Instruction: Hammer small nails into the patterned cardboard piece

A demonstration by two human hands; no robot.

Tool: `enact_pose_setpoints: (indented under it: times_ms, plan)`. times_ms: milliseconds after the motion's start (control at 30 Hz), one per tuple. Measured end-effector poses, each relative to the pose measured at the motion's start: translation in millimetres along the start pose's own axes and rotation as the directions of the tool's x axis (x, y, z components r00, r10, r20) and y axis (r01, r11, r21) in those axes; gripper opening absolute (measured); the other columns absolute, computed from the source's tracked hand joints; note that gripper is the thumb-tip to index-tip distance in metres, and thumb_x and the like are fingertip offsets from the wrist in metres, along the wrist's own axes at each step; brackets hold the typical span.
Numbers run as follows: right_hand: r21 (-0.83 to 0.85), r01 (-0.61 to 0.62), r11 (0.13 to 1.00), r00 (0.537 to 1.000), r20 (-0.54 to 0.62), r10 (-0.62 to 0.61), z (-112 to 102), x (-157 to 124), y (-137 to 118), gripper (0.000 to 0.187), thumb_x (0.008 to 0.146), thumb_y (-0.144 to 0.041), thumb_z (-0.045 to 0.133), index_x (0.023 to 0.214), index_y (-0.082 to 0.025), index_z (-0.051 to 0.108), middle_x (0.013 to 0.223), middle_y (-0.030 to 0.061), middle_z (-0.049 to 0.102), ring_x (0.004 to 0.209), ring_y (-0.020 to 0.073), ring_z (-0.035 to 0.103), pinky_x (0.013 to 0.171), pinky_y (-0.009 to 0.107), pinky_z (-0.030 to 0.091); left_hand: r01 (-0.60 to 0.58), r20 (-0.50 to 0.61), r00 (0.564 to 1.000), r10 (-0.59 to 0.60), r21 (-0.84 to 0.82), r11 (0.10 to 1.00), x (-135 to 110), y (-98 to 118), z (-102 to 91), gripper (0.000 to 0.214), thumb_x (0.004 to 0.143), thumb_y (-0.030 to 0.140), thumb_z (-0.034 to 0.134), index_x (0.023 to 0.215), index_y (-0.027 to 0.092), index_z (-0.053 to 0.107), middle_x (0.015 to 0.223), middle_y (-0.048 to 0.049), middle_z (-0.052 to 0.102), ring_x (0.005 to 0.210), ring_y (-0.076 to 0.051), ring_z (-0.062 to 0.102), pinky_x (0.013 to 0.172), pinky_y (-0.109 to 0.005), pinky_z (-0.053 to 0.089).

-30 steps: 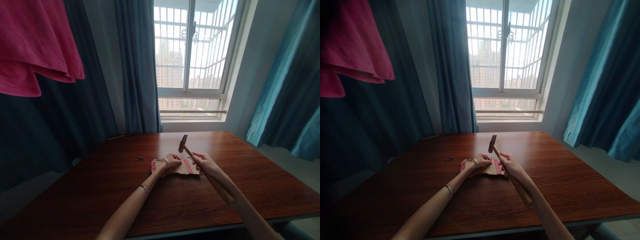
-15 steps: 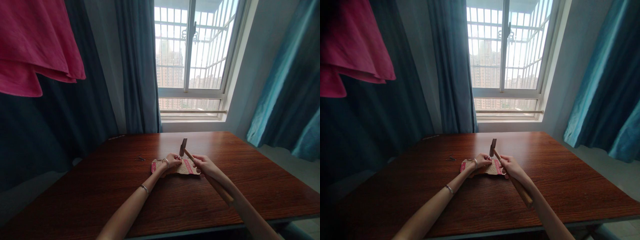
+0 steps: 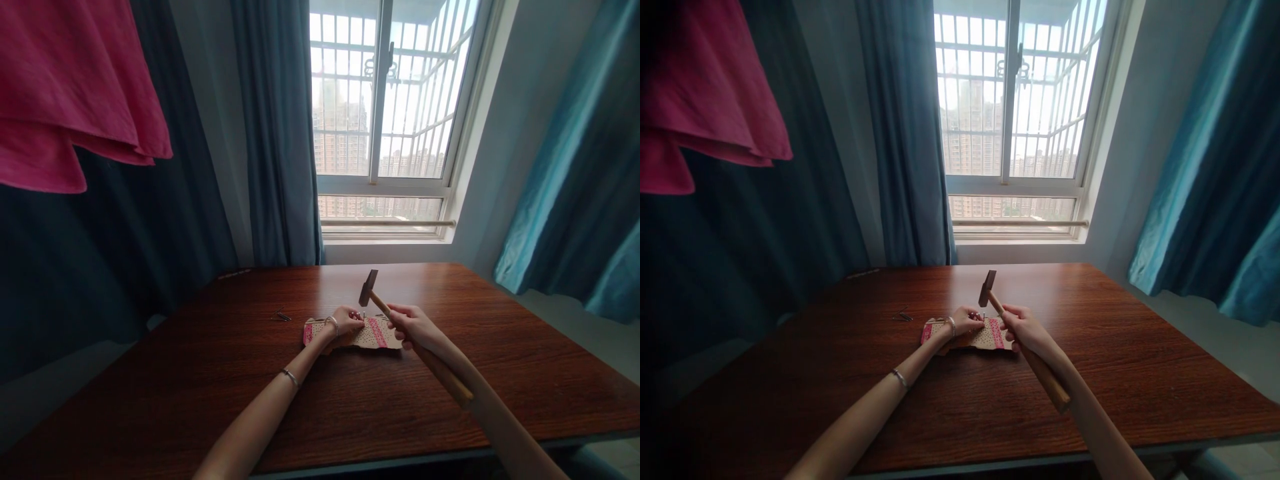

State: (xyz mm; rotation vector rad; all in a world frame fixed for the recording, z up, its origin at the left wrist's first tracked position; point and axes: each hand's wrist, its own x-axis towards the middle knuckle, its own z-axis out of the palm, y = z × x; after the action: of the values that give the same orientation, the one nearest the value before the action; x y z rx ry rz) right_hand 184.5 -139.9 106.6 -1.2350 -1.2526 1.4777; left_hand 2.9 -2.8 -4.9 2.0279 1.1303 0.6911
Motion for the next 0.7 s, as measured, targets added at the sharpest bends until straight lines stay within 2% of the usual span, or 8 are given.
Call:
enact_pose_setpoints:
  times_ms: [200,367,567,700]
  plan:
    - [-0.062,-0.036,0.997,0.999,-0.033,0.034,1.1,-0.8,-0.2,0.037,0.078,-0.031,0.050,0.113,-0.019,0.050,0.063,-0.0024,0.048,0.038,0.0024,0.039,0.030,0.012,0.029,-0.044,-0.001,0.999,0.044,-0.008,0.999,3.0,-5.5,1.4,0.026,0.059,0.033,0.062,0.071,0.010,0.065,0.064,-0.0010,0.059,0.055,-0.010,0.048,0.049,-0.019,0.033]
    - [-0.008,-0.007,1.000,0.999,-0.048,0.006,0.8,-1.4,1.6,0.042,0.078,-0.033,0.051,0.117,-0.020,0.047,0.065,-0.0016,0.050,0.039,0.0023,0.039,0.031,0.012,0.031,-0.030,0.008,0.999,0.031,-0.028,0.999,2.9,-6.8,1.9,0.025,0.061,0.033,0.061,0.071,0.011,0.065,0.062,0.0001,0.058,0.054,-0.009,0.046,0.048,-0.018,0.032]
    - [-0.016,-0.015,1.000,1.000,-0.010,0.015,1.4,0.2,4.9,0.039,0.078,-0.032,0.050,0.114,-0.020,0.049,0.064,-0.0025,0.047,0.038,0.0023,0.039,0.030,0.012,0.029,-0.006,-0.007,1.000,0.006,0.003,1.000,0.6,-0.7,0.5,0.023,0.060,0.032,0.062,0.070,0.012,0.066,0.062,0.0004,0.059,0.055,-0.010,0.047,0.048,-0.018,0.032]
    - [0.012,0.013,1.000,1.000,-0.025,-0.013,0.8,0.2,3.2,0.039,0.078,-0.032,0.049,0.115,-0.021,0.047,0.067,-0.0018,0.048,0.039,0.0021,0.039,0.031,0.012,0.030,-0.001,-0.006,1.000,0.001,0.000,1.000,0.0,0.6,0.1,0.025,0.060,0.033,0.061,0.071,0.011,0.066,0.062,0.0002,0.059,0.055,-0.010,0.048,0.049,-0.019,0.033]
